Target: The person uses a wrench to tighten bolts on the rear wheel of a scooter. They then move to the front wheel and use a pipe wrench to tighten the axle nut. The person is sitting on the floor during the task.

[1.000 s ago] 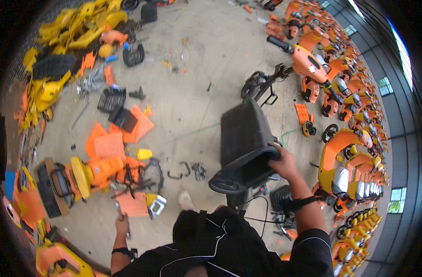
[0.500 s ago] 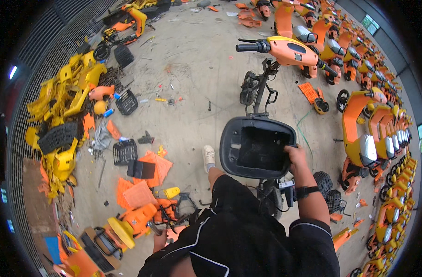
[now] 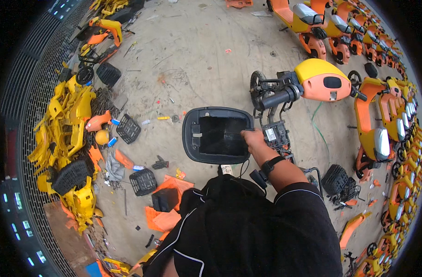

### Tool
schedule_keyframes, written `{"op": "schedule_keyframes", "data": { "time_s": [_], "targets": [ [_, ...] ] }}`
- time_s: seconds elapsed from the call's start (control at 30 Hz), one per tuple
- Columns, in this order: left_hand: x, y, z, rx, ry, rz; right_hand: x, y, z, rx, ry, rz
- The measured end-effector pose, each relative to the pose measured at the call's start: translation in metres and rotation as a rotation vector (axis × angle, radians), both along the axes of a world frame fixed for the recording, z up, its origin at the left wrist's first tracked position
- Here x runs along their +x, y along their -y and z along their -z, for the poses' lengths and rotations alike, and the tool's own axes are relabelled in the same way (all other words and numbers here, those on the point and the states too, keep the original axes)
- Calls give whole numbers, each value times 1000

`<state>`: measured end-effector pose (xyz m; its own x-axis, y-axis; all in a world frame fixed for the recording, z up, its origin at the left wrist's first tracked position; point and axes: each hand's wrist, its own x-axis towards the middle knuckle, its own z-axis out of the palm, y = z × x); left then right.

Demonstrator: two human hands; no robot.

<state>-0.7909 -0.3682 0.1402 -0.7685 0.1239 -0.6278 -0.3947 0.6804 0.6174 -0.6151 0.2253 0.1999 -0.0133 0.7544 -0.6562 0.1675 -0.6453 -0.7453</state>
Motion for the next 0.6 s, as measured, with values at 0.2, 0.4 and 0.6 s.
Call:
{"op": "schedule_keyframes", "data": {
  "time_s": [0.2,0.4,0.6],
  "targets": [
    [-131,-48,2,-90,2,149,-42,-29,-10,-140,-203,195],
    [-320,-102,29,-241,4,460,-7,-25,70,-115,50,624],
    [-561,-227,21,-294,-230,832,-1,23,64,-187,348,1027]
  ]
}}
